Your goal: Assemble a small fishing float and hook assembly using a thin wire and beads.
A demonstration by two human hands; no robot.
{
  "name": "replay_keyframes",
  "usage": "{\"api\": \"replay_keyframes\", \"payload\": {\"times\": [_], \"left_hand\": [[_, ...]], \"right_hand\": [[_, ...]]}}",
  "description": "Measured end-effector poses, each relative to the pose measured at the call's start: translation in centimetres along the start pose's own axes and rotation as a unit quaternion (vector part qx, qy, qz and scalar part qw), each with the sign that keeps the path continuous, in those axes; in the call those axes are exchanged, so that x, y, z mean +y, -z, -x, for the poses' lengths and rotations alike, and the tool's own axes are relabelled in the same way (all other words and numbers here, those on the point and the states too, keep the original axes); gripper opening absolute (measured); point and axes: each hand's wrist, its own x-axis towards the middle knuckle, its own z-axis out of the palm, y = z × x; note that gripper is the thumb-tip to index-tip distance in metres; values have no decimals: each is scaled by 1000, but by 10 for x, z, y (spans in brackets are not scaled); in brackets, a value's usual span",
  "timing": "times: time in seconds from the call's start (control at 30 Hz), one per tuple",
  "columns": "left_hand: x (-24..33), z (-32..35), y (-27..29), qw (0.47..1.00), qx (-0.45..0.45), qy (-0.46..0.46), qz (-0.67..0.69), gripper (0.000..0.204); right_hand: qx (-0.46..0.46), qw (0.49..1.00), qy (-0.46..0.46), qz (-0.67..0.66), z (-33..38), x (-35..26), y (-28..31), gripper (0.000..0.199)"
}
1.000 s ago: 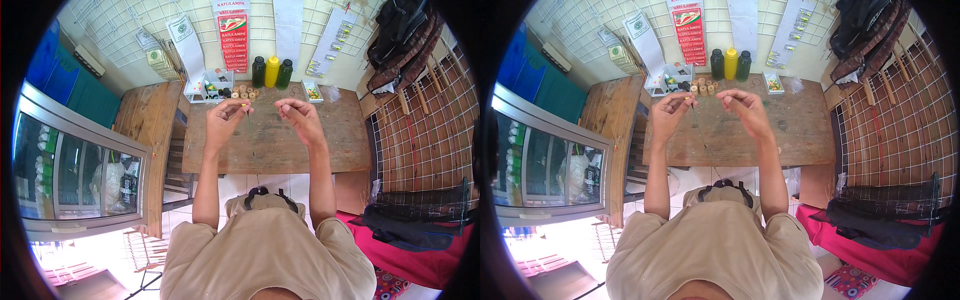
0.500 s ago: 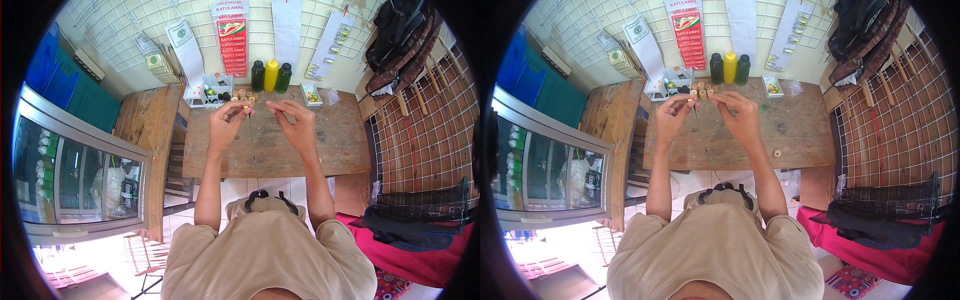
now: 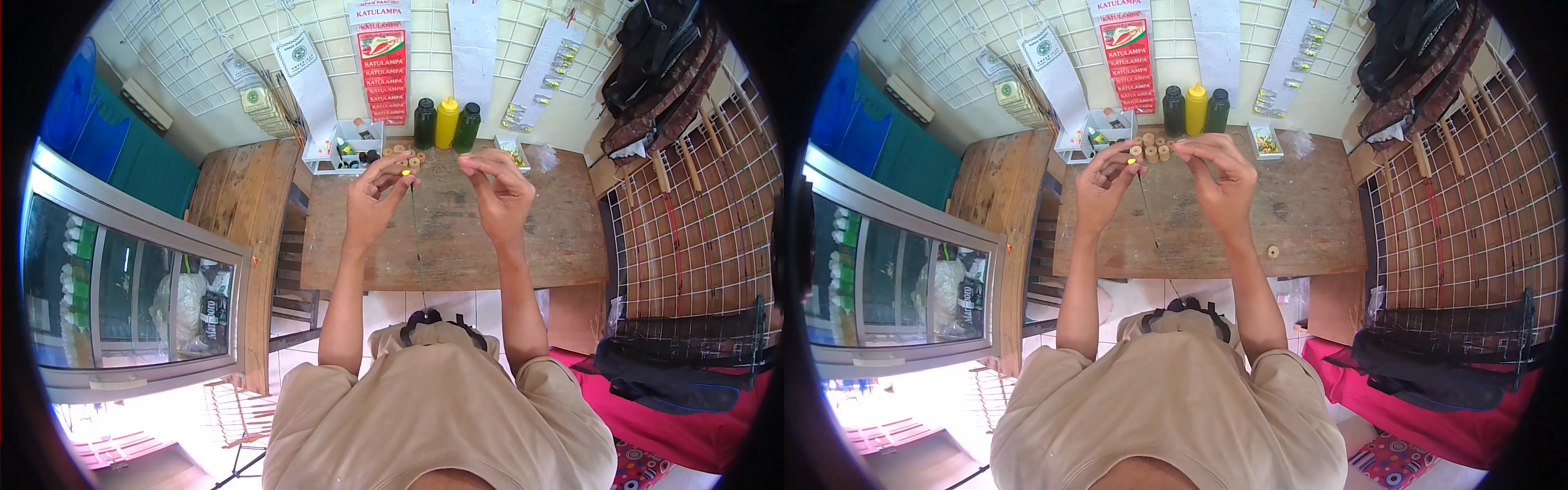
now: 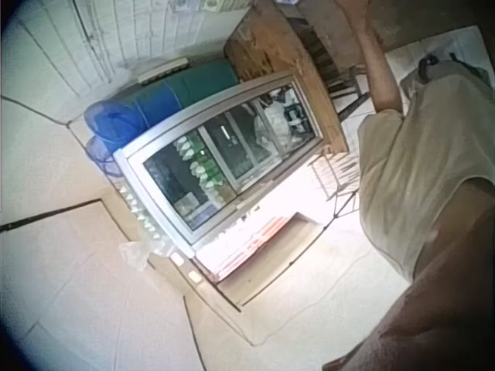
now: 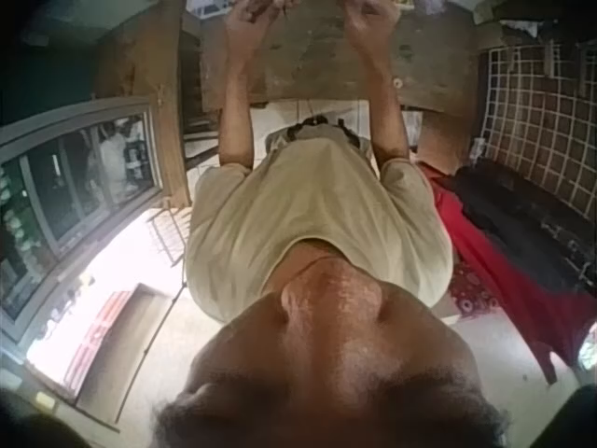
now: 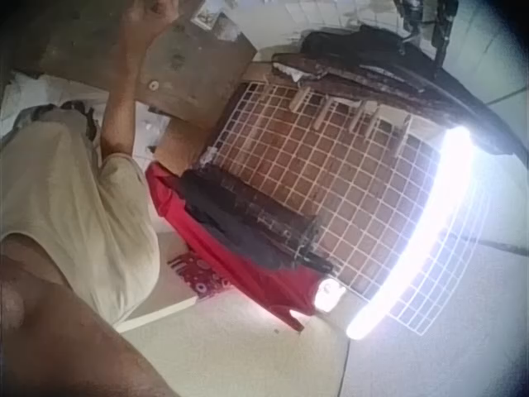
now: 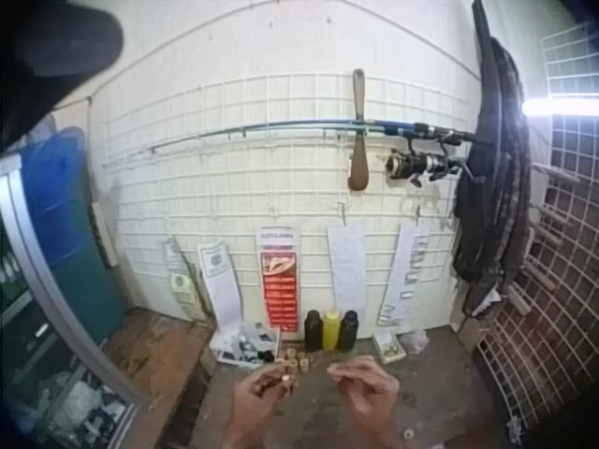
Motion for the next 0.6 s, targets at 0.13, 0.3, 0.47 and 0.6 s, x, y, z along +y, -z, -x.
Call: {"api": "replay_keyframes", "payload": {"times": [0.13,0.3,0.47,0.6], "left_hand": [[-3,-1,4,1000,-17,-3,1,30],[1,-2,4,1000,-26,0,3,29],[0,-4,7,999,-41,1,30,26],[-6,-6,10,999,-47,-6,12,25]], "right_hand": [[-19,996,-72,39,8,18,-3,31],[-103,983,-1,155,9,40,-4,39],[-166,960,97,203,-3,37,-8,42],[-214,927,149,271,-2,46,-6,42]]}}
